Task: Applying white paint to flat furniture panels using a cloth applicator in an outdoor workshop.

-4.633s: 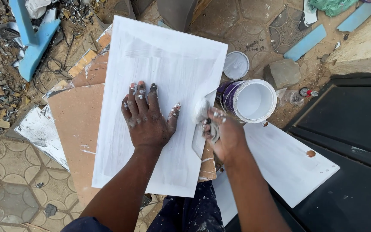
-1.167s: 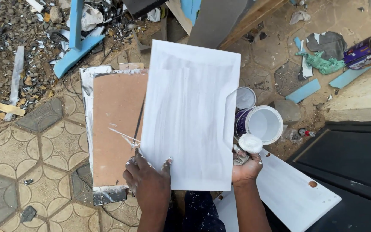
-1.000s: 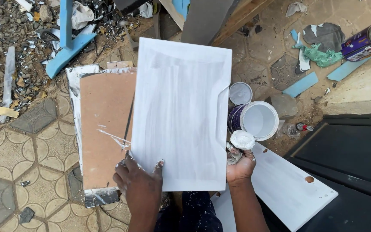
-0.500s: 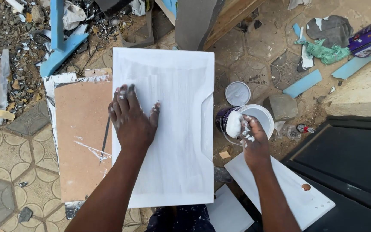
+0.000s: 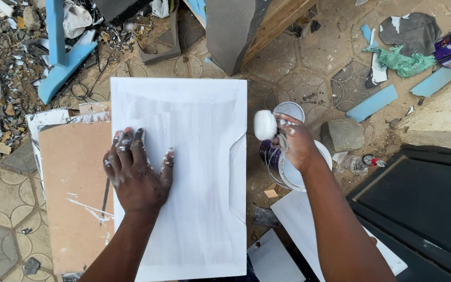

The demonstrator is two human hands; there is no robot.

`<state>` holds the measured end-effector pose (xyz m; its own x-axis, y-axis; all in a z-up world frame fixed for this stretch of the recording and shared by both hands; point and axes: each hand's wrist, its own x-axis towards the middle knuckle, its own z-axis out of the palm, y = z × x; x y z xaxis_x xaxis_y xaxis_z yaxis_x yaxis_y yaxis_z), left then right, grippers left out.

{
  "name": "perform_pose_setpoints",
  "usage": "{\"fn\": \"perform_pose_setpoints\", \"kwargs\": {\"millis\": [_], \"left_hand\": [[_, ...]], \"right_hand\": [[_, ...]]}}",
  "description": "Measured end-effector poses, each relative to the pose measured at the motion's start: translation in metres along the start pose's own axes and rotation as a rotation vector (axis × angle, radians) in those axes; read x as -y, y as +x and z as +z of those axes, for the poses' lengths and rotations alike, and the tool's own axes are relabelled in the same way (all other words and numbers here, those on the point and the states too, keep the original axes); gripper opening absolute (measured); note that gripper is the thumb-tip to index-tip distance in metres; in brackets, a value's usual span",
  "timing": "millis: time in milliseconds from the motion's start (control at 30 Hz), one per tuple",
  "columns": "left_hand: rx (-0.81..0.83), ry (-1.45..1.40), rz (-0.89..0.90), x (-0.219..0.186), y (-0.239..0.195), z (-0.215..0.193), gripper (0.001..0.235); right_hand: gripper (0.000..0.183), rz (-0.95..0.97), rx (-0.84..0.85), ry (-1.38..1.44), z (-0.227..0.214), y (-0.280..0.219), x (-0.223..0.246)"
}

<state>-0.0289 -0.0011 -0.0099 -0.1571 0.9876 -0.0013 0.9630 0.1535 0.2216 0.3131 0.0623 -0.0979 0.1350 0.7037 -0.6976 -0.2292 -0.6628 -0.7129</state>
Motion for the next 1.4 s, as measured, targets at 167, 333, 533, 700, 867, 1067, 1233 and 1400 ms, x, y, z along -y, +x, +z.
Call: {"fn": "perform_pose_setpoints", "kwargs": {"millis": [167, 333, 533, 700, 867, 1067, 1233, 1400], "left_hand": [[-0.045, 0.009, 0.014, -0.004, -0.007, 0.005, 0.077], [-0.024, 0.027, 0.000, -0.014, -0.010, 0.003, 0.067], [0.017, -0.024, -0.134, -0.037, -0.021, 0.000, 0.058], [-0.007, -0.023, -0.122, -0.029, -0.016, -0.002, 0.061], [-0.029, 0.002, -0.061, -0.030, -0.019, 0.006, 0.077], [-0.037, 0.016, -0.079, -0.027, -0.022, 0.008, 0.069], [0.015, -0.016, -0.099, -0.029, -0.021, 0.005, 0.084], [0.028, -0.010, -0.102, -0.028, -0.023, 0.004, 0.087]], "right_hand": [[0.039, 0.188, 0.251, -0.064, 0.004, 0.011, -0.042], [0.044, 0.497, 0.114, 0.087, 0.001, -0.070, -0.069], [0.026, 0.735, 0.034, 0.310, -0.011, -0.045, -0.133], [0.027, 0.638, 0.102, 0.328, 0.037, 0.002, -0.056], [0.036, 0.447, 0.257, 0.614, 0.056, 0.039, -0.052], [0.033, 0.396, 0.198, 0.531, 0.012, -0.025, -0.114], [0.031, 0.354, 0.163, 0.437, -0.005, -0.029, -0.124], [0.029, 0.316, 0.131, 0.347, -0.010, -0.002, -0.064]]}}
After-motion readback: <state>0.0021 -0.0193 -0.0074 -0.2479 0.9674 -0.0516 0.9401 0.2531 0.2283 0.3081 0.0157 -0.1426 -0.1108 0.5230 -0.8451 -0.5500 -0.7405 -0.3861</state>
